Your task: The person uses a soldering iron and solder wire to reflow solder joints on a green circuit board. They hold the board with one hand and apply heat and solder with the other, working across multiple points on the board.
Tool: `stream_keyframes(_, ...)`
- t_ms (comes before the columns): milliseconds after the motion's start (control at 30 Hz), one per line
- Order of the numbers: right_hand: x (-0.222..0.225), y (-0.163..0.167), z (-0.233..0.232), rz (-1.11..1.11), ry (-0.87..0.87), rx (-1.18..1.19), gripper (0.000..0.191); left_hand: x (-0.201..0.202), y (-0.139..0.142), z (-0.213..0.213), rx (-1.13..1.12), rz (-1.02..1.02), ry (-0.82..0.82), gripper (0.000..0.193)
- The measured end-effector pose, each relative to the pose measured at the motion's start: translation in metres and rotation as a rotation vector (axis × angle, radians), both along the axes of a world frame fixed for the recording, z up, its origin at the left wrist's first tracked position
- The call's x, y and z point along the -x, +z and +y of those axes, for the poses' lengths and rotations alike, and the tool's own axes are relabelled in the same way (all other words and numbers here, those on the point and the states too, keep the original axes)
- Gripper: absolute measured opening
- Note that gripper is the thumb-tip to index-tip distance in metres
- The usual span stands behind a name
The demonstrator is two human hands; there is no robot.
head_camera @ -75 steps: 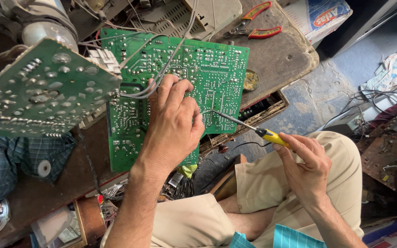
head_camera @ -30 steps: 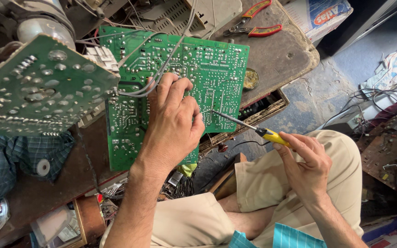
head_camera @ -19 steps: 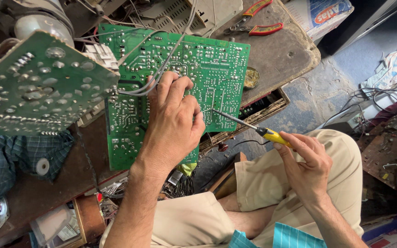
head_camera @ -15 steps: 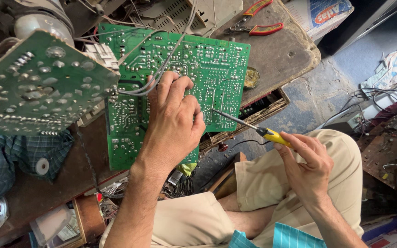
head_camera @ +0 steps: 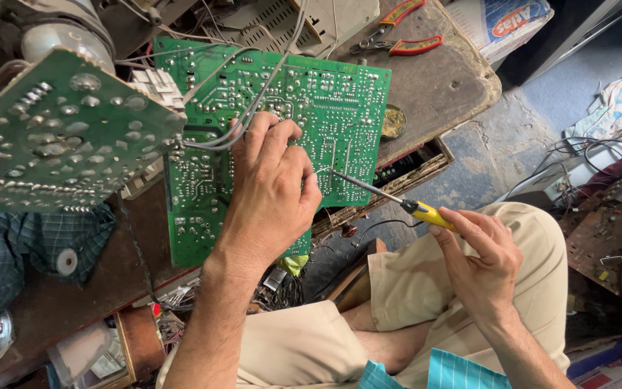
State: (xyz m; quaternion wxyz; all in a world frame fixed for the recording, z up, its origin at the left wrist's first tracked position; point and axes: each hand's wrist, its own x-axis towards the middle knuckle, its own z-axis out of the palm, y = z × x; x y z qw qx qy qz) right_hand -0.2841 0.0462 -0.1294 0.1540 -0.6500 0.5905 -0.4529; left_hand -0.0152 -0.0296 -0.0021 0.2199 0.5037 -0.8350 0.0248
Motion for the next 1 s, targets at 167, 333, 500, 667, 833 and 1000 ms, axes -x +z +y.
stream_keyframes(167,0.006,0.001,0.001,-0.033,0.003,0.038,0.03,0.001,0.001,0.0,-0.002,-0.002,-0.004,0.012)
stream_keyframes(333,0.011,0.0,0.0,-0.037,-0.003,0.017,0.031,0.001,0.003,0.001,-0.005,0.01,-0.012,0.011)
stream_keyframes(500,0.01,-0.001,0.0,-0.021,0.015,0.018,0.03,0.001,0.004,0.001,-0.014,0.012,-0.02,0.011)
stream_keyframes(667,0.008,0.0,0.0,-0.013,0.023,0.002,0.029,0.002,0.003,0.002,-0.011,0.005,-0.02,0.012)
stream_keyframes(833,0.007,0.0,-0.001,-0.027,0.025,-0.002,0.029,0.003,0.003,0.001,0.0,-0.004,-0.013,0.011)
stream_keyframes(1000,0.006,-0.001,-0.001,-0.02,0.014,-0.013,0.028,0.003,0.003,0.001,0.005,-0.015,-0.015,0.01)
